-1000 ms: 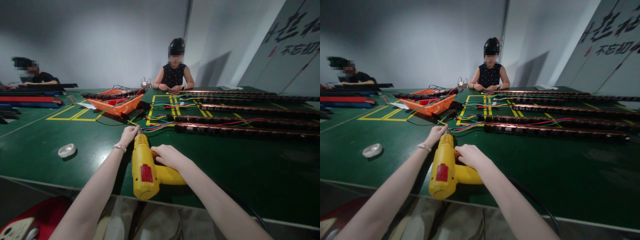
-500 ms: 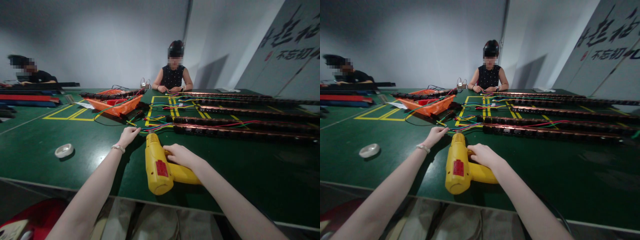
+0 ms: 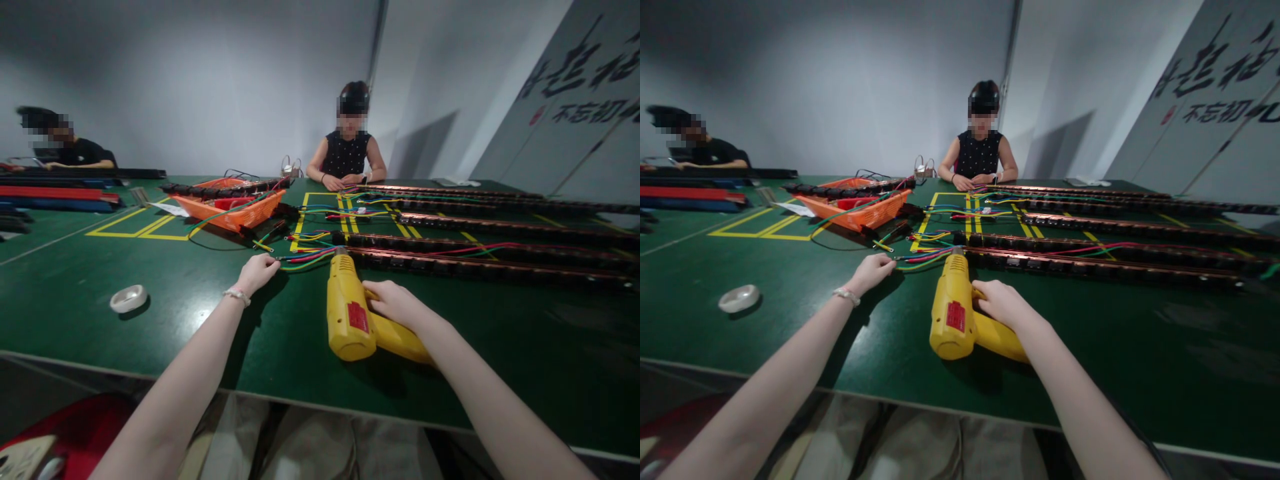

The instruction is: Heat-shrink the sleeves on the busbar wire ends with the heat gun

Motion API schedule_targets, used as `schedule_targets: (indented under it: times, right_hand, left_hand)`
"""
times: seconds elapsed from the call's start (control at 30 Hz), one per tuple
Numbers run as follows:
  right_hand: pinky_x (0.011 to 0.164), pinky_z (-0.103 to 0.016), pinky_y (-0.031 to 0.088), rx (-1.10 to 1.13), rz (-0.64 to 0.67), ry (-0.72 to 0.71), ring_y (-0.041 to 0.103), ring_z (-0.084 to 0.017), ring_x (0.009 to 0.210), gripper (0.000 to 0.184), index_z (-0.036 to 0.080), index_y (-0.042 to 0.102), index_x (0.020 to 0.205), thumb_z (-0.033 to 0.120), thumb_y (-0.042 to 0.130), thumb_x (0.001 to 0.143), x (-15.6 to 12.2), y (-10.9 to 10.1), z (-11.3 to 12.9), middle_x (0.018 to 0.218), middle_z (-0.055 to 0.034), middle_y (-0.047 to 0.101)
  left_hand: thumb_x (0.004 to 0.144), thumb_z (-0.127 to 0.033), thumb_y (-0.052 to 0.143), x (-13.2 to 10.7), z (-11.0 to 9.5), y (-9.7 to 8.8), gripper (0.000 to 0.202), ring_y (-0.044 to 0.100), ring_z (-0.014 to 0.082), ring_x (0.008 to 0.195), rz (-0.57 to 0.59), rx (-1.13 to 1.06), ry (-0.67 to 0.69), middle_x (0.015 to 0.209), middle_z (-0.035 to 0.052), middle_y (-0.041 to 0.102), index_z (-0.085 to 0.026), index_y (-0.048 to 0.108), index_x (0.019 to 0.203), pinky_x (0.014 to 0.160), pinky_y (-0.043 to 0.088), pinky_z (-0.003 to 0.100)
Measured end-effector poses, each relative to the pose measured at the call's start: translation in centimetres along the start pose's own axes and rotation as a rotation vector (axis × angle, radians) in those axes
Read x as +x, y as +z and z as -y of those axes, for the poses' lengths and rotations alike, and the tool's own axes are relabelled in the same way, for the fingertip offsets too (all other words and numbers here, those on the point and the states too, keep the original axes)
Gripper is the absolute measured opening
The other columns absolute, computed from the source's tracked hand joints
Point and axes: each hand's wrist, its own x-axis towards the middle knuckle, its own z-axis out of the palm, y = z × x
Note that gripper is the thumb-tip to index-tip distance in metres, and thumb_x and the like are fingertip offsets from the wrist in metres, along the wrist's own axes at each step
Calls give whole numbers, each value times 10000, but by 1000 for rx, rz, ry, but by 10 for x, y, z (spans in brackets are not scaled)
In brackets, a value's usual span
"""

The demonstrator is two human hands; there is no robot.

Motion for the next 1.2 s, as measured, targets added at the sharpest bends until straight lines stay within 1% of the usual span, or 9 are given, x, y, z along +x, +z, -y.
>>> schedule_targets:
  times: [0.17, 0.33, 0.47, 0.7, 0.83, 0.97, 1.03, 1.13, 1.2]
  right_hand:
    - [777, -314, 441, 16, -23, 29, 612, -238, 964, 342, 215, 582, 1128, 172, 471, 808, 0, 0, -6, 1092, -89, 647]
    - [776, -261, 455, 107, 17, -77, 620, -190, 944, 285, 180, 603, 1074, 185, 462, 826, 0, 6, 4, 1066, -70, 660]
    - [784, -245, 443, 121, 58, -183, 619, -177, 941, 270, 178, 620, 1006, 142, 482, 777, 5, 18, 26, 1025, -49, 671]
    - [622, -240, 378, -10, 39, -273, 627, -205, 823, 186, 200, 607, 904, 207, 513, 744, 20, 32, 77, 899, -54, 665]
    - [612, -252, 351, -89, 3, -299, 627, -220, 820, 169, 199, 606, 877, 220, 515, 737, 23, 32, 89, 882, -65, 662]
    - [600, -248, 347, -126, -7, -318, 631, -217, 814, 167, 202, 602, 887, 235, 510, 752, 21, 30, 87, 883, -63, 667]
    - [598, -246, 348, -133, -3, -332, 634, -216, 815, 163, 201, 602, 885, 236, 510, 755, 21, 30, 86, 890, -63, 671]
    - [609, -251, 353, -137, 5, -349, 635, -219, 828, 169, 197, 608, 888, 237, 510, 755, 23, 30, 85, 902, -70, 677]
    - [620, -254, 357, -136, 12, -355, 635, -222, 836, 179, 196, 615, 890, 239, 511, 750, 24, 30, 86, 911, -74, 680]
  left_hand:
    - [796, -479, 418, 0, -3, 1, 418, 475, 155, 620, -57, -43, -59, 683, 33, 567, -179, 538, 532, 552, 277, 261]
    - [792, -523, 421, 1, -6, 1, 426, 487, 162, 610, -99, -92, -171, 613, 21, 565, -180, 593, 608, 544, 270, 258]
    - [798, -541, 411, 2, -5, 2, 460, 461, 144, 576, -153, -154, -176, 563, 6, 533, -168, 579, 588, 539, 270, 247]
    - [835, -549, 382, 2, -1, 5, 498, 442, 129, 545, -178, -172, -130, 509, -11, 475, -169, 501, 536, 563, 303, 242]
    - [861, -531, 359, -2, -4, 2, 485, 487, 138, 596, -156, -81, -96, 601, 4, 546, -176, 543, 586, 567, 310, 246]
    - [887, -500, 332, -3, -7, -2, 464, 549, 163, 749, -109, 52, 18, 838, 39, 617, -192, 639, 724, 591, 336, 247]
    - [897, -494, 318, -2, -6, -2, 473, 562, 174, 777, -66, 72, 52, 867, 51, 623, -195, 660, 765, 618, 362, 251]
    - [898, -449, 354, -1, -4, 1, 413, 582, 189, 842, -30, 45, 66, 921, 59, 651, -204, 683, 844, 684, 397, 255]
    - [878, -396, 417, 0, -4, 2, 318, 594, 196, 873, -19, 30, 24, 948, 46, 669, -236, 687, 934, 695, 404, 254]
